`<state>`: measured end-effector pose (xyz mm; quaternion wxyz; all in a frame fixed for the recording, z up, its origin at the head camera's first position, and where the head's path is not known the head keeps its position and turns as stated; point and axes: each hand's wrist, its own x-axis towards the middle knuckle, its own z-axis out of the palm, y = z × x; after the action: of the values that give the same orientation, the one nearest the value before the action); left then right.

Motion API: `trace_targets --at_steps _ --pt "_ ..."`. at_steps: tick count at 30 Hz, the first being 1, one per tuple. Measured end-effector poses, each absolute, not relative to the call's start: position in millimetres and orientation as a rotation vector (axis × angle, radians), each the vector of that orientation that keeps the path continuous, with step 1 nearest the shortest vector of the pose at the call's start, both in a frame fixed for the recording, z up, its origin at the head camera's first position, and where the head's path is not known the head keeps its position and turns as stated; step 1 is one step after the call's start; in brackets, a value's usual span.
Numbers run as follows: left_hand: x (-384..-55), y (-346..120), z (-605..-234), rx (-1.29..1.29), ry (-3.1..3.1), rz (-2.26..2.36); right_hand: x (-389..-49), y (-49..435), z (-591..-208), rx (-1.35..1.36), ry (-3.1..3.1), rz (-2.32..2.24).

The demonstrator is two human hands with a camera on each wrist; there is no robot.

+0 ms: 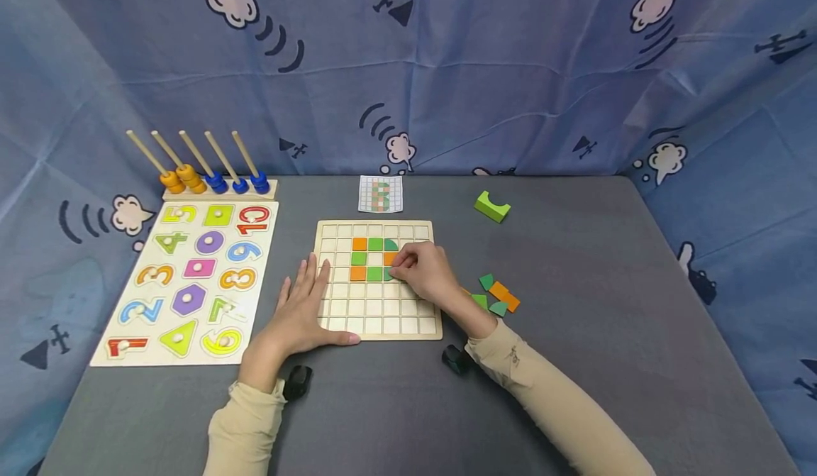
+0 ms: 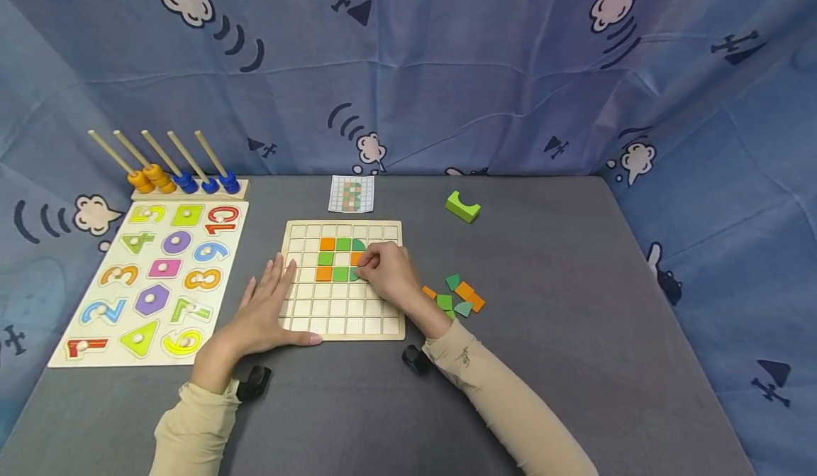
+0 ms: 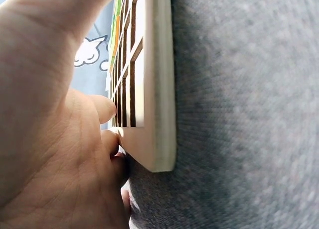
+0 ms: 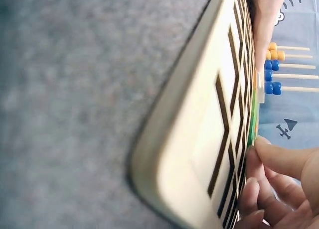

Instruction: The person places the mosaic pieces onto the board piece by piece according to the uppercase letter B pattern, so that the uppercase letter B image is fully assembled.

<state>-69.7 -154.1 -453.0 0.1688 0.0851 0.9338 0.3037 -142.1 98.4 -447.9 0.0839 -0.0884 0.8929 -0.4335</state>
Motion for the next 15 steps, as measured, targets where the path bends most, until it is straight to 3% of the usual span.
trace_targets --at_steps 15 --pt "-70 -156 -454 0.239 2.653 0.876 -127 165 -436 -0.539 2.657 -0.983"
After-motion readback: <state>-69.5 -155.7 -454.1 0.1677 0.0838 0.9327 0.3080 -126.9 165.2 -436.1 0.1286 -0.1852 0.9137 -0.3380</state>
